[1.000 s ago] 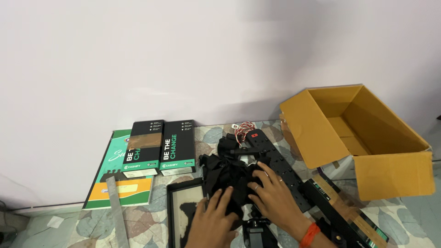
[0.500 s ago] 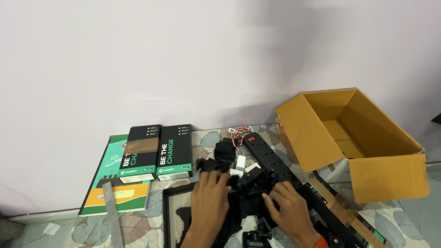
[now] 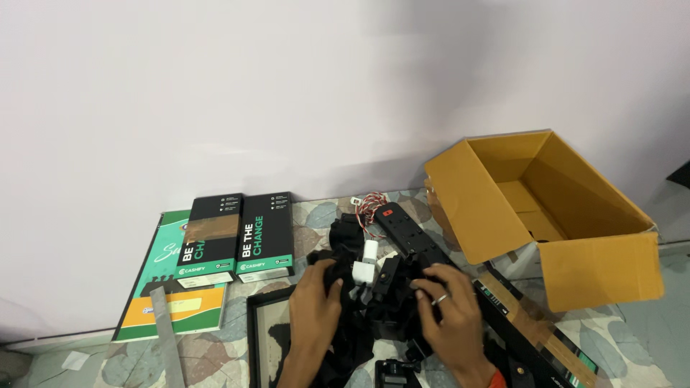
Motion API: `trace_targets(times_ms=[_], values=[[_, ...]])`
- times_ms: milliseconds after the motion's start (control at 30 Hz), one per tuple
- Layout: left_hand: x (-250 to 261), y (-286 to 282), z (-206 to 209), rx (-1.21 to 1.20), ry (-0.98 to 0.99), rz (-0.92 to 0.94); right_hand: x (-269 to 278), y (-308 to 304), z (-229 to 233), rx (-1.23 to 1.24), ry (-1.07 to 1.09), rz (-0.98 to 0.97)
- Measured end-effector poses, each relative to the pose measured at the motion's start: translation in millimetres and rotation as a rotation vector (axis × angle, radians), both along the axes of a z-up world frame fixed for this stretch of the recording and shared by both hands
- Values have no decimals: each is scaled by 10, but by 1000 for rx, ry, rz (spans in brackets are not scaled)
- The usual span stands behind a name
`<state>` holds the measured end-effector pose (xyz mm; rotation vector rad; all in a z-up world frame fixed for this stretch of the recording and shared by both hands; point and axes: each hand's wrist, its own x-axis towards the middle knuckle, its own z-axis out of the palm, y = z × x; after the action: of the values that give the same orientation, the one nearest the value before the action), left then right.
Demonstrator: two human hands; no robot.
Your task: The person assembles black straps by threading them through plastic buckles and adjusting the fit. The person handles the straps and buckles by hand, repeatedly threading and tightening them while working over a patterned surface with product boxes and a cardboard box nearby.
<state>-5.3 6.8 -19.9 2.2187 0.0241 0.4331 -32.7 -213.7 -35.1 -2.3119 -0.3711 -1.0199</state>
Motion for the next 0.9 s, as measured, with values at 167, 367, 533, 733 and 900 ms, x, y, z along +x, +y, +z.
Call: trace_targets(times_ms=[167, 367, 533, 733, 900], values=[[-59, 27, 90, -593, 172, -114, -36, 285, 7, 395, 363, 303], [-132, 71, 57, -934, 251, -298, 6, 401, -99, 574, 524, 372], [-125, 83, -66, -1013, 369, -275, -14, 344, -306, 654, 474, 272], [-87, 83, -203, -911, 373, -343, -37, 371, -419, 549, 296, 10], [-102, 111, -205, -974, 428, -381, -72, 344, -376, 184, 56, -16]])
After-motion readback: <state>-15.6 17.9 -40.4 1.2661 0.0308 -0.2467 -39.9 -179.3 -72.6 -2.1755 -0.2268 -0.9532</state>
